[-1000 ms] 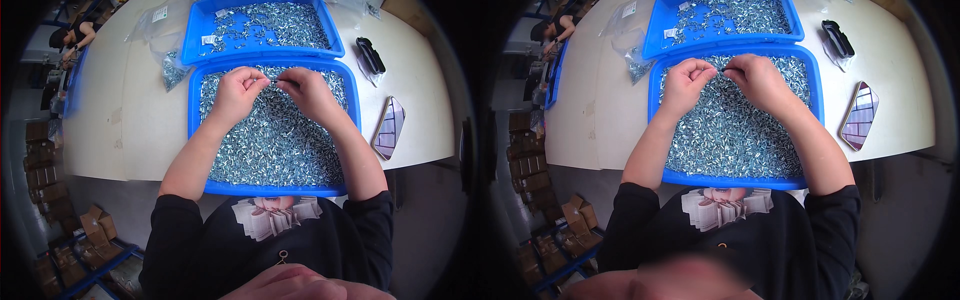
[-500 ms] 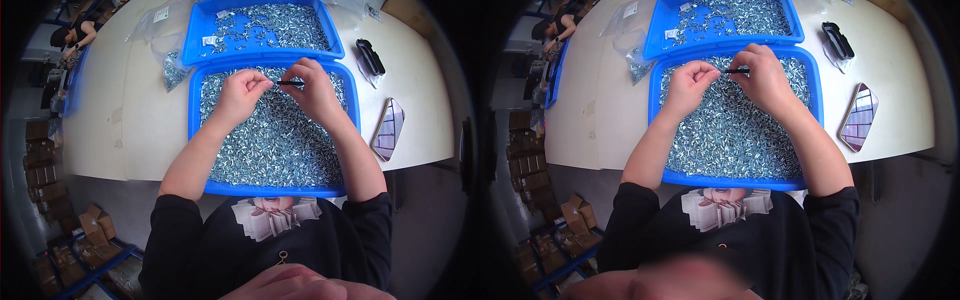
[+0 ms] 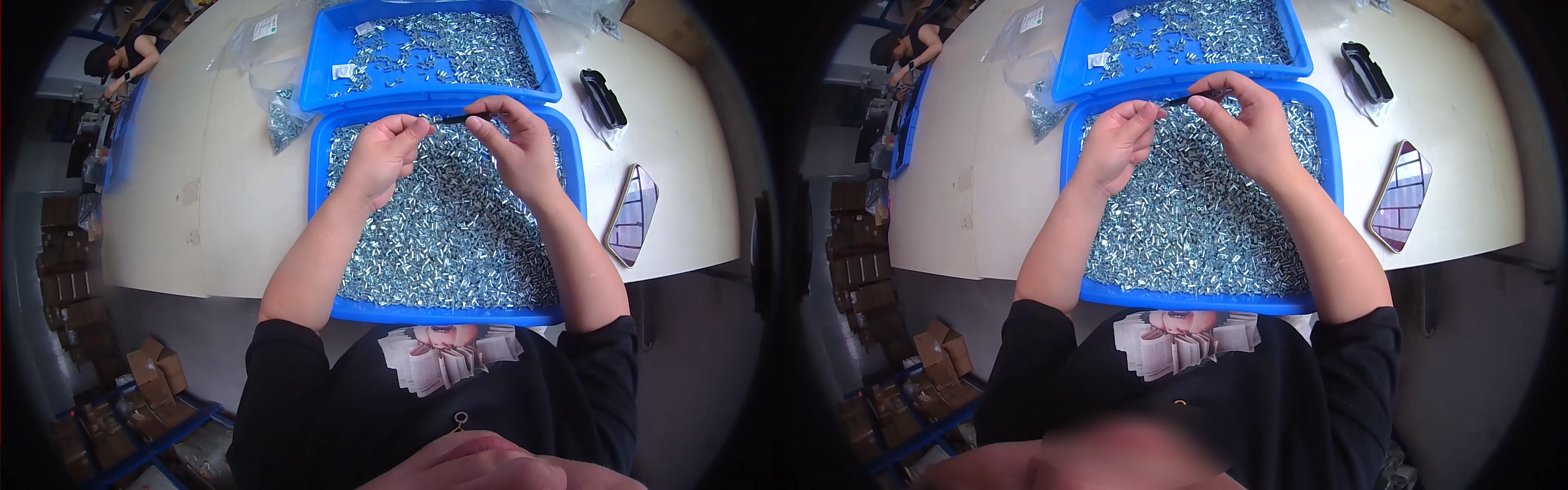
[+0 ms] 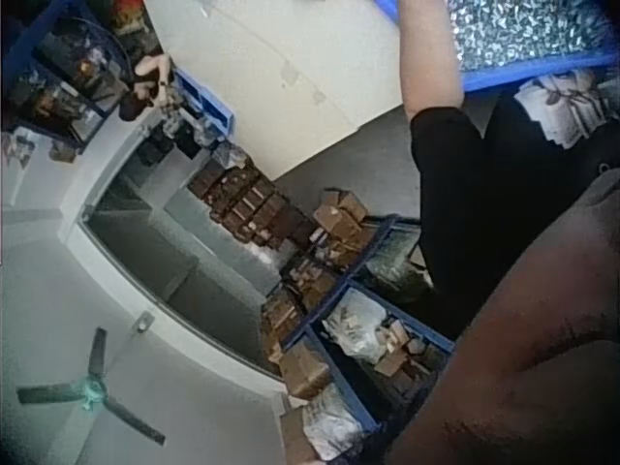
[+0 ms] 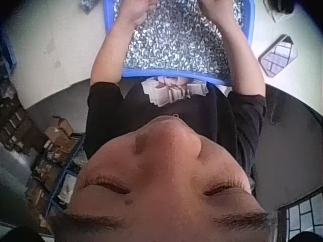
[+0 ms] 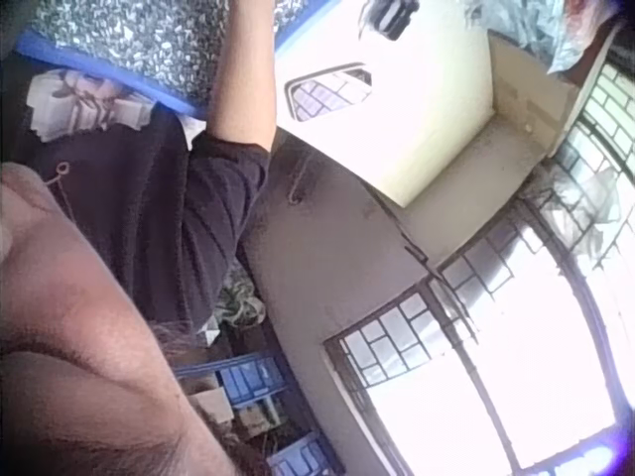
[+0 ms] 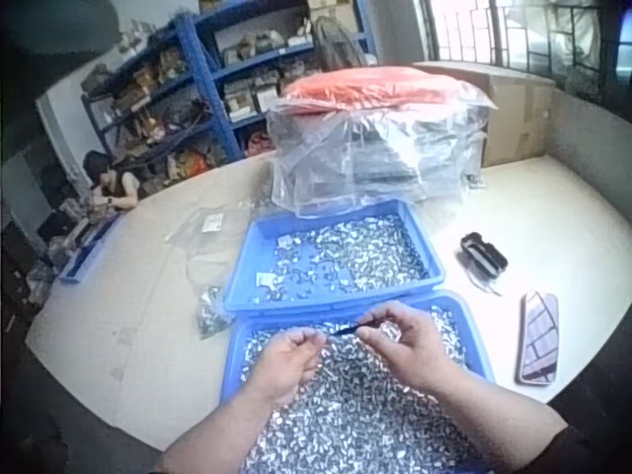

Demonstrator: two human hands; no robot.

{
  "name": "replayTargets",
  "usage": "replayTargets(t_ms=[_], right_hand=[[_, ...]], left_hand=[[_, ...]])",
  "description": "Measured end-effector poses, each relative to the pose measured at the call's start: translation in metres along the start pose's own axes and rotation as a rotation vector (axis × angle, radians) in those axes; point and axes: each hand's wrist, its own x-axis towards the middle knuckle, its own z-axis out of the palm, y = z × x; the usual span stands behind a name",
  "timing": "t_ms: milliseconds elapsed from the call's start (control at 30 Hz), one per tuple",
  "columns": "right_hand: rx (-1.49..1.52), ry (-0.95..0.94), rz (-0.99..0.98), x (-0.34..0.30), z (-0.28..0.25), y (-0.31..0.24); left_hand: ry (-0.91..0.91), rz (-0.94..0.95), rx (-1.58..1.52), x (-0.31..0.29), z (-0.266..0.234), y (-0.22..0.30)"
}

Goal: Manually sorting and inspecting small metal components from a tray.

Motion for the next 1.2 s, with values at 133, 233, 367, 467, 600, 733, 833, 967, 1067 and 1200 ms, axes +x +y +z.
replayTargets(t_ms=[133, 233, 367, 467, 600, 733, 833, 967, 1067, 1200], right_hand=[[0.042, -0.055, 0.063, 0.001, -0.001, -0.003], [-0.002, -0.049, 0.03, 0.002, -0.001, 0.002], [-0.069, -0.071, 0.202, 0.002, -0.005, 0.0], [-0.01, -0.037, 0.264, 0.003, 0.0, 0.004], [0.047, -0.053, 0.207, 0.003, 0.0, 0.013], [-0.011, -0.065, 0.093, 0.003, 0.0, 0.01], [-0.076, -0.111, 0.32, 0.004, -0.004, 0.005], [-0.093, -0.109, 0.346, 0.004, -0.003, 0.005], [-0.058, -0.047, 0.263, 0.004, -0.002, 0.008], [-0.025, -0.174, 0.409, 0.006, -0.008, 0.002]], left_hand=[[-0.028, 0.001, -0.055, 0.0, -0.002, 0.0], [0.017, 0.034, -0.04, -0.001, 0.002, 0.0], [0.097, 0.252, 0.09, -0.004, 0.008, -0.002], [0.145, 0.376, 0.333, -0.002, 0.001, -0.01], [0.191, 0.343, 0.293, 0.0, 0.006, -0.009], [0.207, 0.347, 0.325, 0.0, 0.002, -0.009], [0.209, 0.407, 0.43, -0.003, 0.004, -0.006], [0.229, 0.408, 0.474, -0.005, 0.012, -0.002], [0.205, 0.427, 0.454, -0.004, 0.01, -0.004], [0.189, 0.45, 0.456, -0.005, 0.007, -0.004]])
